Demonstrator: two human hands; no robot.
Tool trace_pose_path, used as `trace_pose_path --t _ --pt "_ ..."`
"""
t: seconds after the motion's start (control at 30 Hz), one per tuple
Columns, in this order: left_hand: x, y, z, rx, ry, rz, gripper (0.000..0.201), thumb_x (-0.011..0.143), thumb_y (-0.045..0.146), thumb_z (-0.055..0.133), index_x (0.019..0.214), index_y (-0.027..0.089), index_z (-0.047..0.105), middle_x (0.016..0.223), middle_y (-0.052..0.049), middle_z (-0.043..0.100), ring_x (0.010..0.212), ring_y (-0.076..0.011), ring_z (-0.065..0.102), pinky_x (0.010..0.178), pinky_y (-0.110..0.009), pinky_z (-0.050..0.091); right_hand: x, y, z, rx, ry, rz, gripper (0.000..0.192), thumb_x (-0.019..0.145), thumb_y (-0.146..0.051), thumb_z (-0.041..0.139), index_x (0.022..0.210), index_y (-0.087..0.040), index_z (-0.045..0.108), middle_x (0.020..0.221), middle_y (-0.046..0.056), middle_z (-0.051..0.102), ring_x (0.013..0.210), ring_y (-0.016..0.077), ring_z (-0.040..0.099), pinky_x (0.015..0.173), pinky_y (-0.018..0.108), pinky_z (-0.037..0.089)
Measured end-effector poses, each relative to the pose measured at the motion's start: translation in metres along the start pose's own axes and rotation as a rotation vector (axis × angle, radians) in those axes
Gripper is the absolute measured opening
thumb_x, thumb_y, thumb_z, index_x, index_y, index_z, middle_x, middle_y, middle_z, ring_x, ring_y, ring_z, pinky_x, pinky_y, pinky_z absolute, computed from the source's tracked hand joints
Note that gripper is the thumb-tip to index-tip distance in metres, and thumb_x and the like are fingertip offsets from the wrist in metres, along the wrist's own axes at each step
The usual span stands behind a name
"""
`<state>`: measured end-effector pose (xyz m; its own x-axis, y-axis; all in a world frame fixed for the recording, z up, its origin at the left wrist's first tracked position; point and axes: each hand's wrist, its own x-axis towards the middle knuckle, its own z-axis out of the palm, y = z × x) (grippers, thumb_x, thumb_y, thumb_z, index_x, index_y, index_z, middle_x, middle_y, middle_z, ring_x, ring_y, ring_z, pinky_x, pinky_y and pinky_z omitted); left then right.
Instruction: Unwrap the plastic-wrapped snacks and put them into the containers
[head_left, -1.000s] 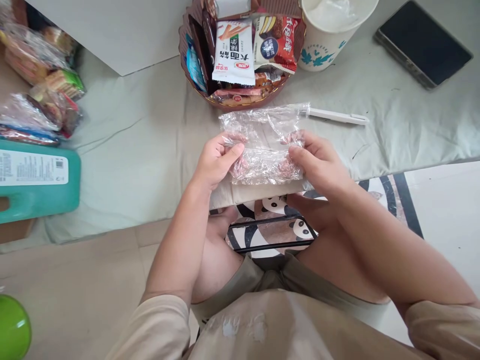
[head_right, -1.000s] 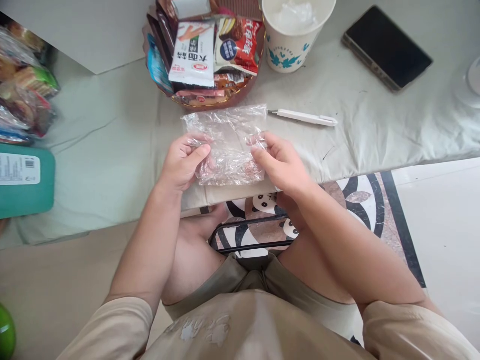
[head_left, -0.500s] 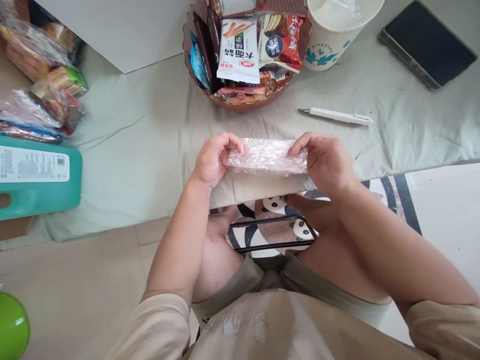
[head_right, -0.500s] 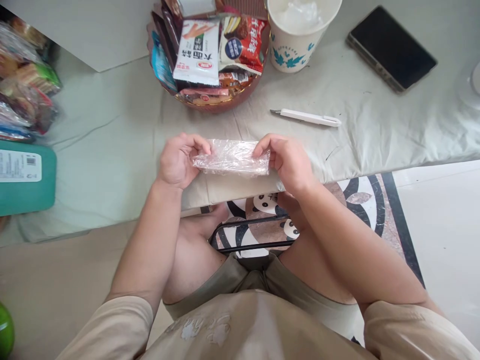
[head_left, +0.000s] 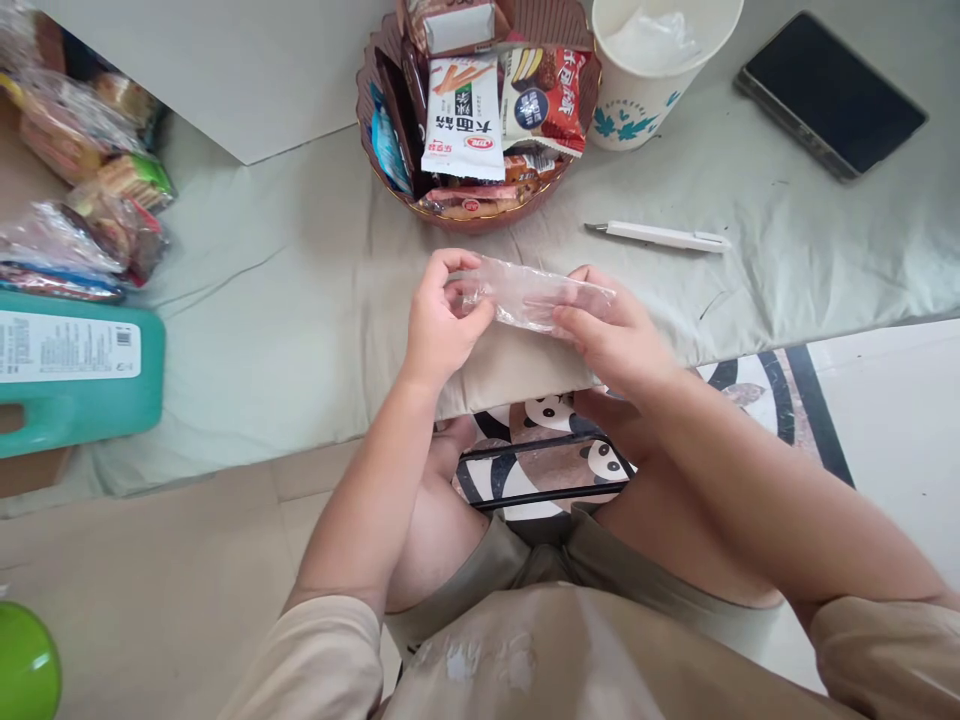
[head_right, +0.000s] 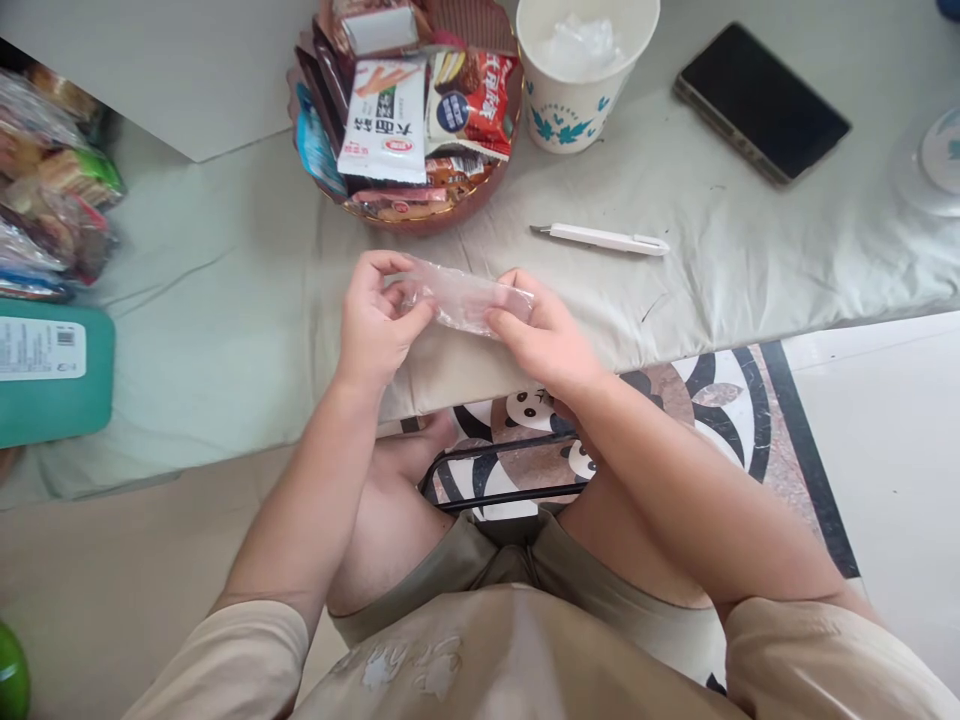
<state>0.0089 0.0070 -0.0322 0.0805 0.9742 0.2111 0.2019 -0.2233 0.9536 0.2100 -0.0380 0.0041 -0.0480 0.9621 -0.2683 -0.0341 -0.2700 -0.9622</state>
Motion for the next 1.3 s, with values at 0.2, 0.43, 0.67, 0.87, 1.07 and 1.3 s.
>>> trace_pose_path --t 0.2,0.43,0.67,0.87,1.07,1.3 --pt "-0.016 0.023 0.02 0.32 0.243 0.139 0.016 0.082 0.011 0.064 0.086 0.023 0.055 0.092 -0.002 0.05 0.088 -0.017 0.053 0.092 -0.035 0.051 -0.004 -0.003 0.01 -0.085 0.134 -0.178 0.018 0.092 -0.033 0.063 0.108 -0.026 0.066 0.107 0.004 0.076 0.105 0.0231 0.068 0.099 0.041 0.054" --pt "-0.011 0.024 0.016 0.407 0.315 0.146 0.007 0.087 0.023 0.068 0.091 0.022 0.062 0.099 -0.005 0.05 0.102 -0.0214 0.056 0.099 -0.038 0.049 -0.002 -0.002 0.01 -0.072 0.179 -0.16 0.011 0.091 -0.029 0.06 0.09 -0.027 0.071 0.103 0.003 0.077 0.106 0.0241 0.069 0.103 0.042 0.054" --pt "-0.015 0.021 0.019 0.196 0.129 0.081 0.037 0.095 0.047 0.065 0.123 0.023 0.061 0.133 -0.011 0.059 0.133 -0.026 0.055 0.116 -0.042 0.044 -0.006 -0.004 0.015 -0.056 0.141 -0.133 0.006 0.092 -0.025 0.061 0.091 -0.026 0.067 0.094 0.002 0.071 0.091 0.0195 0.065 0.091 0.037 0.054" --pt "-0.014 0.009 0.024 0.011 0.119 -0.093 0.052 0.096 0.066 0.058 0.13 0.027 0.062 0.152 -0.01 0.056 0.149 -0.0272 0.047 0.125 -0.043 0.04 -0.004 0.008 0.02 0.142 0.092 -0.053 0.015 0.093 -0.043 0.062 0.097 -0.028 0.06 0.097 0.001 0.069 0.097 0.0195 0.066 0.096 0.038 0.056" --pt "-0.018 0.003 0.028 -0.079 0.081 -0.157 0.063 0.098 0.073 0.047 0.139 0.028 0.06 0.163 -0.006 0.048 0.159 -0.0254 0.036 0.133 -0.042 0.028 -0.005 0.008 0.026 0.381 -0.03 -0.012 0.026 0.087 -0.038 0.062 0.11 -0.029 0.068 0.122 0.001 0.074 0.125 0.0226 0.066 0.113 0.042 0.053" --pt "-0.016 0.015 0.034 -0.45 -0.047 -0.253 0.049 0.094 0.072 0.052 0.129 0.039 0.066 0.153 0.002 0.06 0.155 -0.0287 0.043 0.124 -0.047 0.044 -0.013 0.001 0.034 0.59 -0.208 0.08 0.041 0.081 -0.048 0.07 0.116 -0.027 0.067 0.122 0.004 0.076 0.126 0.0268 0.067 0.114 0.048 0.053"
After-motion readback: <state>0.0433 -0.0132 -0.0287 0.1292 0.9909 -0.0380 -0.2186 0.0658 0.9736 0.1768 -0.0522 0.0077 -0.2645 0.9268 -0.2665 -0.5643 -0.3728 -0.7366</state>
